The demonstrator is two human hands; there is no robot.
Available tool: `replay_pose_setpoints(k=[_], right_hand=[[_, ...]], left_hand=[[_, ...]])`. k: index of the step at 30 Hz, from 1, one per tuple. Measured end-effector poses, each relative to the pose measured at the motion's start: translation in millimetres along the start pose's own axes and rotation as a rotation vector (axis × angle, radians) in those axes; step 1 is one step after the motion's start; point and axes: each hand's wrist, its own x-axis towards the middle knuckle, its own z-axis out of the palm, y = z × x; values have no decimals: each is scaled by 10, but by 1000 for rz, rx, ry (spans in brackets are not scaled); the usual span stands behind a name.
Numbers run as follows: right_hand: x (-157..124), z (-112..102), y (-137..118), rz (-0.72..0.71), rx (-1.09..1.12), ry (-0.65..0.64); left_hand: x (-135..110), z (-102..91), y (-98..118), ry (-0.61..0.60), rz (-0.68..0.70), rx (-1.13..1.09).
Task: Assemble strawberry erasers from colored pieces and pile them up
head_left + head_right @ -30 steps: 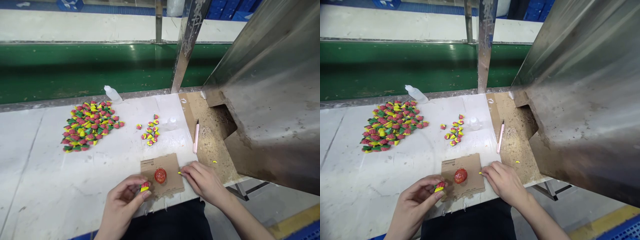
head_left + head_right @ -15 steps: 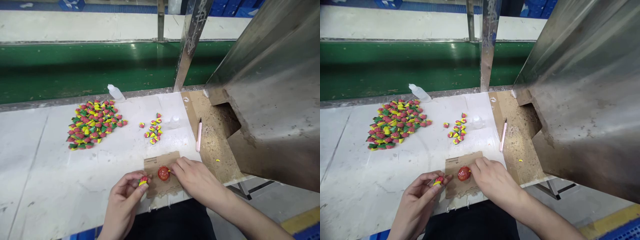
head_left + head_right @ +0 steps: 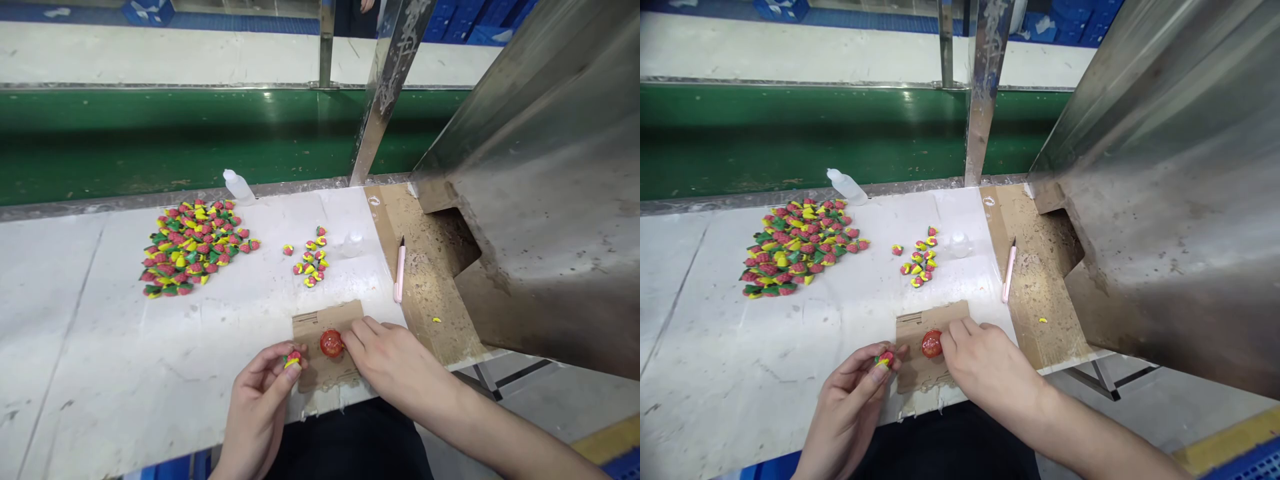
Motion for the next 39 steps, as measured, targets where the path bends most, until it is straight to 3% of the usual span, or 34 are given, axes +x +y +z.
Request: replay_pose_setpoints(k=[9, 13, 17, 21, 25, 29, 39], right_hand=[[-32, 19, -3, 33, 66, 10], [-153, 19, 83, 98, 204, 66], [-245, -198, 67, 115, 502, 209], [-224, -446, -79, 108, 645, 237], [-170, -469, -171, 71, 620, 243], [-140, -418, -188, 53, 582, 240], [-42, -430, -241, 56, 469, 358]], left_hand=[[12, 41, -48, 32, -12, 6], [30, -32, -36, 4, 21, -49], [-61, -91, 22, -107, -59, -121], [-264, 41, 96, -115, -81, -170], [-384, 201, 138, -88, 42, -103], [-390, 232, 147, -60, 158, -29], [-383, 233, 153, -57, 174, 16]])
